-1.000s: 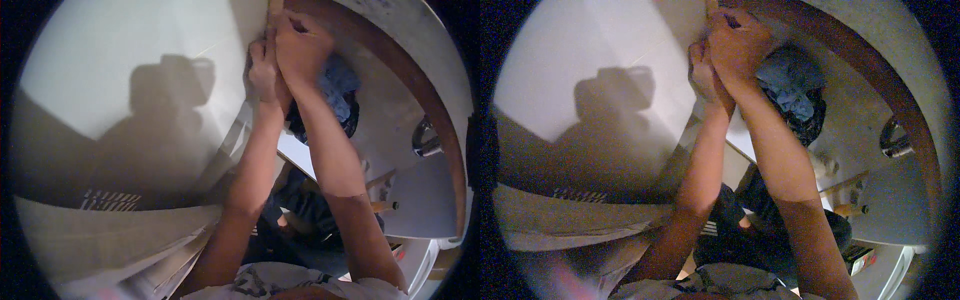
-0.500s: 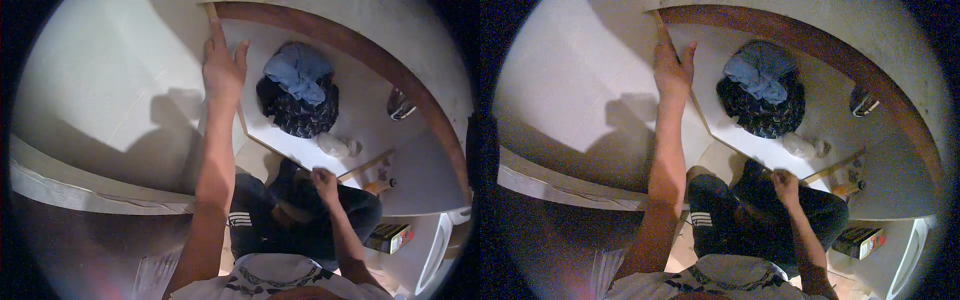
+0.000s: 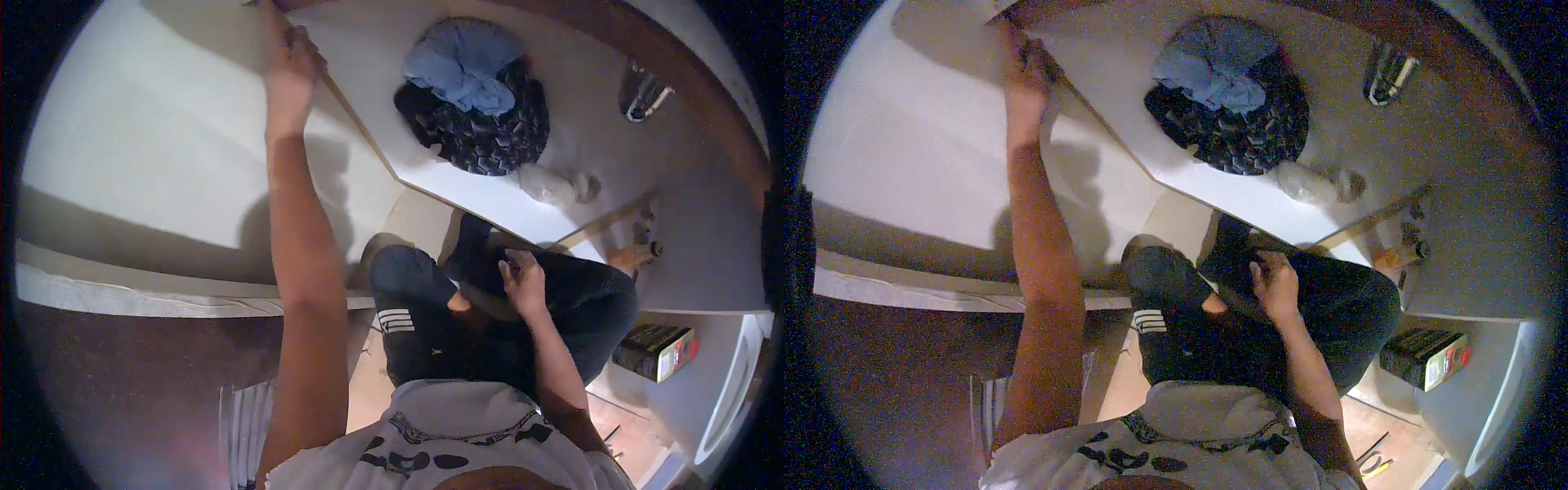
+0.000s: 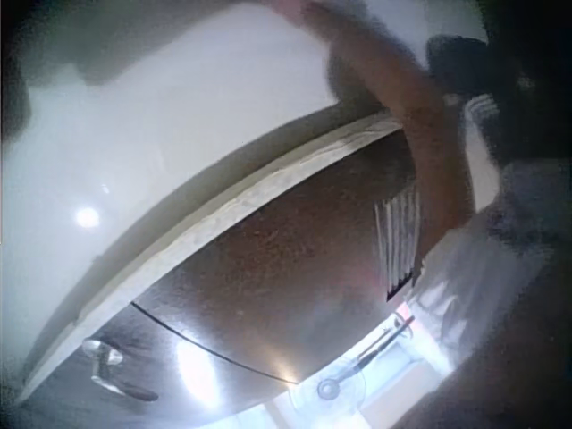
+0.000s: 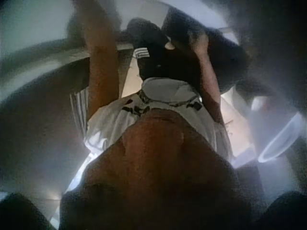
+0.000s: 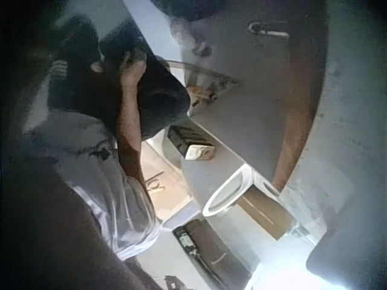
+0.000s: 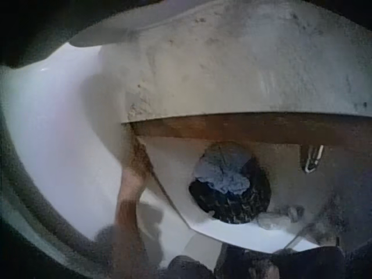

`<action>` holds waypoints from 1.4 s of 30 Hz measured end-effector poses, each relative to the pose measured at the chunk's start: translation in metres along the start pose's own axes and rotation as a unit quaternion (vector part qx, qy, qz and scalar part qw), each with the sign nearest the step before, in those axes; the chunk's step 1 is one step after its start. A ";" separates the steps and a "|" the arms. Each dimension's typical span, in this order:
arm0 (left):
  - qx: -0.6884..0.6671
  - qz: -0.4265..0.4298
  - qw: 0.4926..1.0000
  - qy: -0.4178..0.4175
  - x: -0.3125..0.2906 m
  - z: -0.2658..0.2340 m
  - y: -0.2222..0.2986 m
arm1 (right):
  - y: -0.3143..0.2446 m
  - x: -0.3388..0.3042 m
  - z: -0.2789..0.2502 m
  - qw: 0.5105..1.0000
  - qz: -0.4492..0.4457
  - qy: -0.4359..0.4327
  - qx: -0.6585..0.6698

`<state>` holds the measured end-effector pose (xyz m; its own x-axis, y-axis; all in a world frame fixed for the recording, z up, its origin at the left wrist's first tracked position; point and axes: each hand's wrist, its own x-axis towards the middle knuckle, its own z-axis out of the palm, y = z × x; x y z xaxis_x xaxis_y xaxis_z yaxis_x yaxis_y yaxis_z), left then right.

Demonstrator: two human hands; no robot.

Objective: The person cuts a thin wooden strip with a utility knife and fits it along the edge of a bathroom vanity cabinet. They measure, trim, and press the strip into place, adjusting it to follow the curved edge.

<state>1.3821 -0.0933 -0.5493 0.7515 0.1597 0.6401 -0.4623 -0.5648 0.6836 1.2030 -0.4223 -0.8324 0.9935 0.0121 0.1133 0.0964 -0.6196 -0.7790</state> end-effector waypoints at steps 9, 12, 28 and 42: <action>0.162 0.200 0.963 0.082 -0.011 0.018 -0.034 | -0.005 -0.001 0.001 0.998 -0.035 -0.017 -0.048; 0.237 0.175 0.949 0.114 -0.031 0.022 -0.055 | -0.011 -0.006 0.005 0.996 -0.043 -0.027 -0.067; 0.673 0.183 0.682 -0.221 -0.198 0.137 -0.339 | -0.063 -0.053 -0.096 0.981 -0.040 -0.049 0.181; 0.420 0.137 0.768 -0.464 -0.255 0.102 -0.361 | 0.136 -0.541 -0.174 0.555 0.548 0.612 0.129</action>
<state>1.4057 -0.0132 -0.9949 0.8722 -0.4838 -0.0718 -0.4890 -0.8594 -0.1494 0.6680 -0.6497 -0.8924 -0.3072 -0.9016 -0.3044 -0.3631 0.4067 -0.8383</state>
